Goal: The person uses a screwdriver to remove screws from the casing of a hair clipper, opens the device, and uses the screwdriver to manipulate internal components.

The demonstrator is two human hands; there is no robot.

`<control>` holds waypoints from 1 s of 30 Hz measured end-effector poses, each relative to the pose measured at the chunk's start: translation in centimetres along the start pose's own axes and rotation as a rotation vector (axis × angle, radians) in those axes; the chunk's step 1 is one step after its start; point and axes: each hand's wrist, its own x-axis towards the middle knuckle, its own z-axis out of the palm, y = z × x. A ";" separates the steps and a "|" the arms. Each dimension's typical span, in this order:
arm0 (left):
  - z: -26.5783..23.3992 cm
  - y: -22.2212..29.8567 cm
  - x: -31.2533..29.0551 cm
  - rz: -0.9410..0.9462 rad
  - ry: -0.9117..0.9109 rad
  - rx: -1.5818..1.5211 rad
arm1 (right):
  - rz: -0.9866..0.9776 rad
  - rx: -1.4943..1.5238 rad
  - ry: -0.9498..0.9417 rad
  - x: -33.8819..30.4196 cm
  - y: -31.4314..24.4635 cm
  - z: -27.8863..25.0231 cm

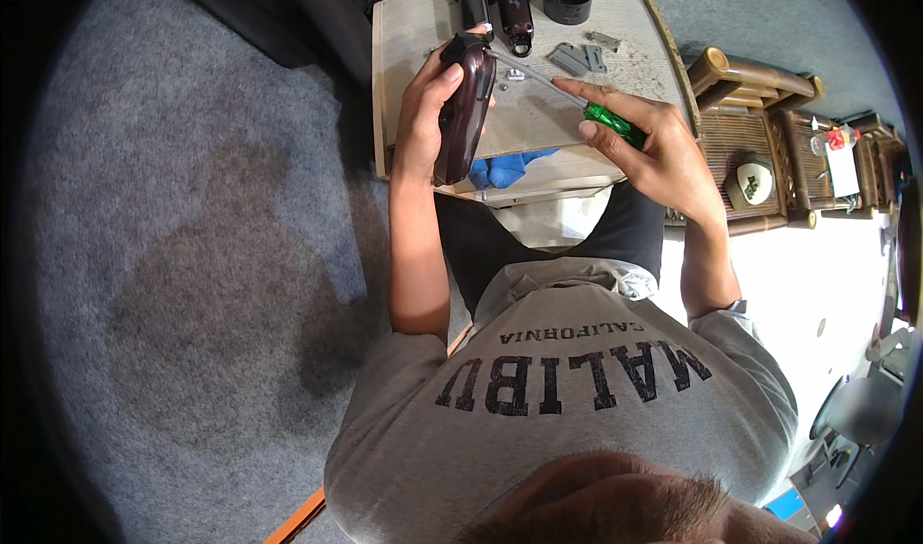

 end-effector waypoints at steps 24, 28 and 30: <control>0.9 0.0 -0.1 0.055 -0.071 0.200 | -0.038 0.325 -0.133 -0.6 4.0 -1.7; 1.0 0.0 0.0 0.130 -0.069 0.316 | -0.218 -0.322 0.044 -1.6 1.0 -0.9; 1.2 0.4 0.1 0.133 -0.048 0.339 | -0.102 -0.591 0.065 -2.0 0.4 -0.5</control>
